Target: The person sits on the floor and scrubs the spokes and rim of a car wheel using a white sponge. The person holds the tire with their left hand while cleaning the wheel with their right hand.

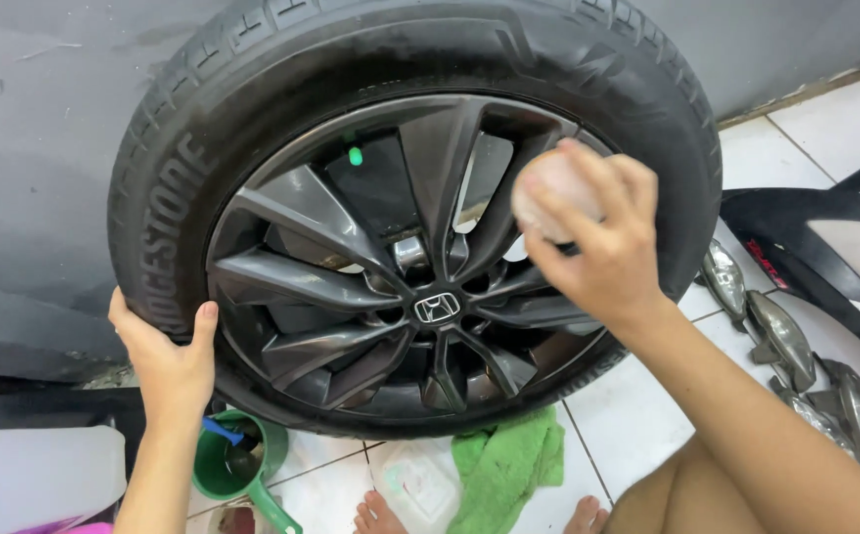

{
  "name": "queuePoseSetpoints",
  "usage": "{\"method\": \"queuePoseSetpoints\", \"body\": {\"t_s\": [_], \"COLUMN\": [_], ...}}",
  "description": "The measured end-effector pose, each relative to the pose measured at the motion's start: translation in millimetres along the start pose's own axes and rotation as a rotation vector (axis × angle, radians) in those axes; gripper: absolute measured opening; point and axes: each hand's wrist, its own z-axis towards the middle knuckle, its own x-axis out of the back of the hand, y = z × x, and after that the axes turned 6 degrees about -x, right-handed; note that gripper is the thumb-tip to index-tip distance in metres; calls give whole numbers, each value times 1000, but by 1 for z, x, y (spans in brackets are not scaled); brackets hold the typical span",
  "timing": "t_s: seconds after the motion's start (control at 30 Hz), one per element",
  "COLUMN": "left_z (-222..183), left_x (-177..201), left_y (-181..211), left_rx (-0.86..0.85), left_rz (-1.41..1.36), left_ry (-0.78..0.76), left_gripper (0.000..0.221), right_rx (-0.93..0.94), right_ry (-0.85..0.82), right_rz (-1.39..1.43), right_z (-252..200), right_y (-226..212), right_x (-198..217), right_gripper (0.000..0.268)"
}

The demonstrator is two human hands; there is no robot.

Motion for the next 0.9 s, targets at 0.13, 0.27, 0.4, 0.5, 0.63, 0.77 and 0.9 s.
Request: {"method": "queuePoseSetpoints", "body": {"t_s": [0.13, 0.27, 0.4, 0.5, 0.63, 0.77, 0.9], "left_z": [2, -2, 1, -2, -2, 0, 0], "left_x": [-3, 0, -5, -4, -4, -3, -2], "left_y": [-20, -13, -35, -31, -28, -25, -24], "left_rx": [-124, -86, -219, -194, -197, -206, -214], "left_rz": [26, -10, 21, -4, -19, -33, -19], "left_ry": [39, 6, 45, 41, 30, 32, 22], "left_gripper": [86, 87, 91, 90, 90, 89, 89], "right_rx": [54, 33, 118, 92, 88, 85, 50], "right_ry": [-133, -75, -201, -172, -64, -173, -168], "right_rz": [62, -18, -55, -131, -278, -102, -106], "right_z": [20, 19, -14, -3, -3, -19, -4], "right_y": [-14, -20, -43, -41, -37, -54, -43], "right_x": [1, -5, -32, -23, -20, -36, -19], "right_gripper": [51, 40, 39, 41, 38, 39, 44]}}
